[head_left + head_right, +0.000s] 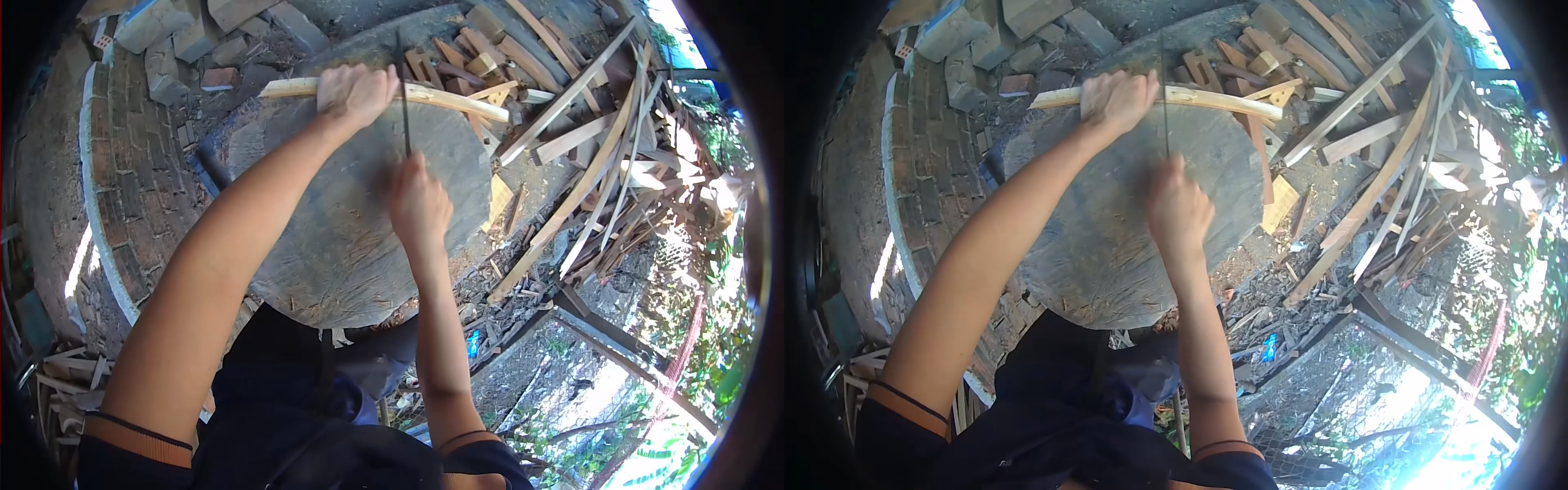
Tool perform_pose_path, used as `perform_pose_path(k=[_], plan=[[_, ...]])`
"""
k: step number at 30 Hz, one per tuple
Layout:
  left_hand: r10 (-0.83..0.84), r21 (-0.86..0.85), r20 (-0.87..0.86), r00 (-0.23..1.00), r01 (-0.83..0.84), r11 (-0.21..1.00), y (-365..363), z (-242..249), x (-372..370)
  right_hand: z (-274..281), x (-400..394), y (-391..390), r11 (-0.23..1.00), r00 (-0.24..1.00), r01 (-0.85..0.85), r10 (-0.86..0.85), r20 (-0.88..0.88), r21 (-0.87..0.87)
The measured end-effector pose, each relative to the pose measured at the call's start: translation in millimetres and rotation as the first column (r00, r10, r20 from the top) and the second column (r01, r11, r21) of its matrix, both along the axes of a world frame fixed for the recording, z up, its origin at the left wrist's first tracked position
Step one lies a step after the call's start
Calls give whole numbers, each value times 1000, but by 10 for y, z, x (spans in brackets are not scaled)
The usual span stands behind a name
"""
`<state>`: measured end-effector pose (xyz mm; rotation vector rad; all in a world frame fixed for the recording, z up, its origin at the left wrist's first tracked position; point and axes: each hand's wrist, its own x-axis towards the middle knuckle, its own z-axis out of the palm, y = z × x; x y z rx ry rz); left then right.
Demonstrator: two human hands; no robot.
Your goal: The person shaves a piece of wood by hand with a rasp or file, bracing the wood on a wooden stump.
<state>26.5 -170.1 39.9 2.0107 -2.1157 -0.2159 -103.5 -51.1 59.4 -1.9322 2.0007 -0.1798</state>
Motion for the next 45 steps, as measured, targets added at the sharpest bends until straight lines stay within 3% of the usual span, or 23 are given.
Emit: perform_pose_path(k=[4, 6, 8, 10, 16, 18, 19, 22, 25, 27, 28, 30, 33, 41, 42, 44, 45], plan=[[6, -7, 41, 999, -5, 1000, 19, 23, 5, 27, 6, 54, 994, 999, 17, -20, 29, 105], [-8, -14, 28, 1000, 8, 1000, 21, 46, -15, -80, 123, -351, 997, 1000, -6, 7, 12, -74], [9, -124, -25, 1000, -12, 992, 9, -33, 11, -134, 187, -550, 993, 999, -1, 7, 52, -122], [-6, -108, -33, 999, 3, 994, 18, -20, -15, -75, 144, -483, 987, 997, 13, -1, 76, -158], [-9, -40, 11, 1000, 9, 999, 35, -17, 25, 59, 31, 54, 992, 1000, 18, -18, -5, 123], [3, -56, -15, 1000, -3, 998, 19, -2, 4, -65, 80, -226, 997, 999, -2, 5, 33, -79], [-4, -124, 2, 1000, 4, 992, 29, -6, 1, -102, 107, -391, 995, 999, 9, -6, 41, -95], [2, -109, 15, 1000, 0, 994, 17, -24, 1, -123, 105, -475, 980, 999, -20, 29, 46, -198], [4, -75, 11, 1000, -3, 997, 16, 17, -5, 39, -14, 60, 999, 1000, -7, 8, 4, -49], [3, -25, -3, 1000, -3, 1000, 14, 20, 1, 155, -61, 240, 981, 998, 30, -20, -55, 193], [3, -18, 2, 1000, -3, 1000, 33, 6, 23, 111, -36, 209, 980, 999, 29, -19, -51, 199], [-1, -63, 4, 1000, 1, 998, 25, 21, -4, -17, -5, -56, 1000, 999, -4, 5, 38, -20], [20, -92, 62, 998, -14, 996, 11, 20, -10, -118, 155, -537, 990, 997, 4, 8, 83, -141], [-4, -107, 46, 999, 9, 994, 12, -53, 8, 121, -52, 228, 988, 997, 70, -74, 30, 139], [-9, -104, 44, 999, 13, 995, 40, -57, 3, 78, -30, 166, 987, 996, 75, -79, 27, 142], [-7, -99, 53, 999, 12, 995, 22, -10, -1, -75, 53, -229, 995, 1000, -28, 28, -2, -92], [-5, -107, 58, 998, 12, 994, -3, 1, 3, -115, 92, -407, 995, 1000, -29, 29, 3, -100]])
